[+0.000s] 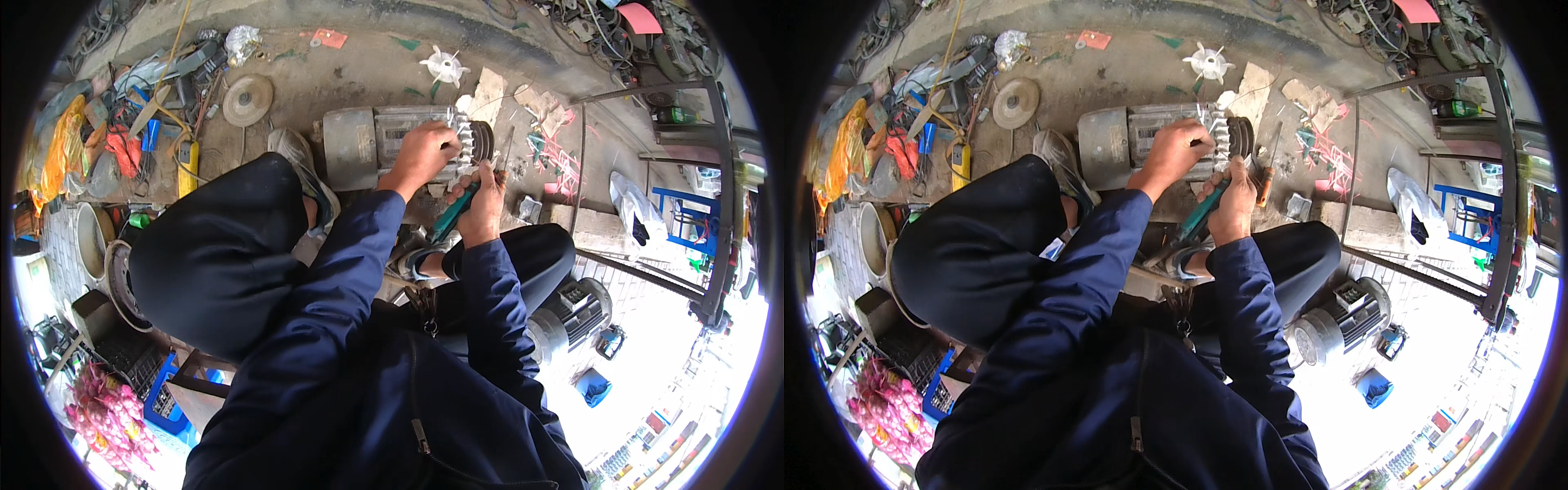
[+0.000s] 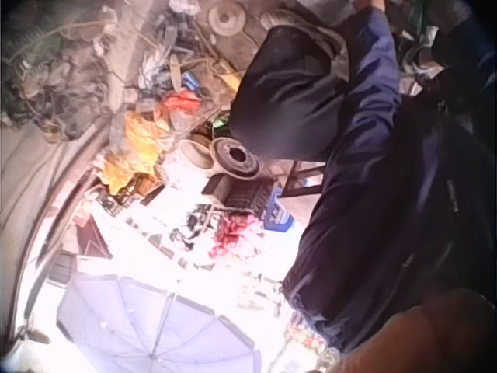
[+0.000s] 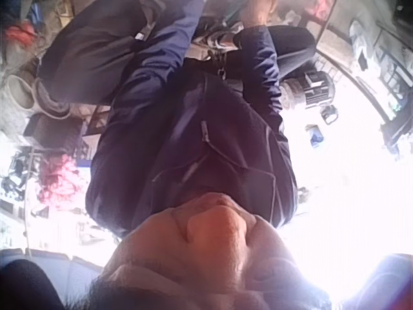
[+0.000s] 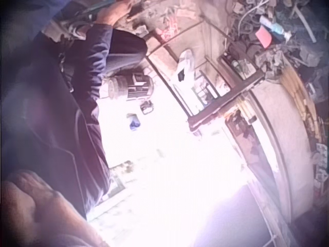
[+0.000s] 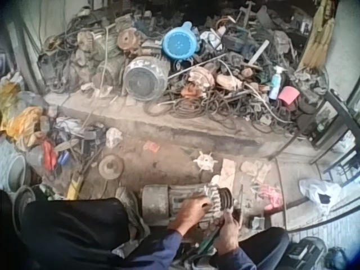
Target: The person sits on the floor and uses a screwdriver to adjust components inside an electric motor. They repeatedly insert and turn the screwdriver in the motor's terminal box while handling wires.
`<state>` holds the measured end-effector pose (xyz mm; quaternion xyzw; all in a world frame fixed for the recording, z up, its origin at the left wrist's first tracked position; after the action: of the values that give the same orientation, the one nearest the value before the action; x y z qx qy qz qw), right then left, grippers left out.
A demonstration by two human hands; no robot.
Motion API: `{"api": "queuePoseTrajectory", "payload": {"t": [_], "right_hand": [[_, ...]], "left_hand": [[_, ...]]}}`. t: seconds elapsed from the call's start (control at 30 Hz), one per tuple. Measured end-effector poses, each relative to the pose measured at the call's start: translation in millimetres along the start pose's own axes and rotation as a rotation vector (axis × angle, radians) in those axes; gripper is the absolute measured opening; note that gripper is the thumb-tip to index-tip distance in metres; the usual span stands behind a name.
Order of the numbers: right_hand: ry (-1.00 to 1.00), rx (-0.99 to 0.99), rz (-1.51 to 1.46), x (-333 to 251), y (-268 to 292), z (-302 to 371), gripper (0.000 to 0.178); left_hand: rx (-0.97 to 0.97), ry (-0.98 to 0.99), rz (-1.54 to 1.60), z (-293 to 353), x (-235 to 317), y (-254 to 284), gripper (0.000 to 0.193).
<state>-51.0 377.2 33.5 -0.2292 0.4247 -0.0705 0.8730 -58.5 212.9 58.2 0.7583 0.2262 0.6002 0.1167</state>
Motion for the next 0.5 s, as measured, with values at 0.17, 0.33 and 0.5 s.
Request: {"api": "queuePoseTrajectory", "payload": {"t": [0.17, 0.33, 0.5], "right_hand": [[-0.079, -0.033, 0.116, 9, -18, -25, 0.034], [-0.162, -0.036, 0.131, 2, -9, -15, 0.034], [-0.056, 0.007, 0.117, -3, -4, -4, 0.032]], "left_hand": [[0.014, -0.007, 0.027, 1, 1, 1, 0.013], [0.031, -0.021, -0.003, -1, 1, 1, 0.013], [0.047, -0.021, -0.019, 4, -2, -1, 0.013]]}}
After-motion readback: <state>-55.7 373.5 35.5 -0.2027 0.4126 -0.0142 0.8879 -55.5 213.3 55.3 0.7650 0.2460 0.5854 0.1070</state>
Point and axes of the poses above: each hand's wrist, its own z-axis away from the middle knuckle, its own y-axis out of the back of the hand, x = y × z, the point moved 8 cm from there along -z, towards the middle knuckle, and after that the axes turned 14 degrees about -x, right-handed, at the moved point
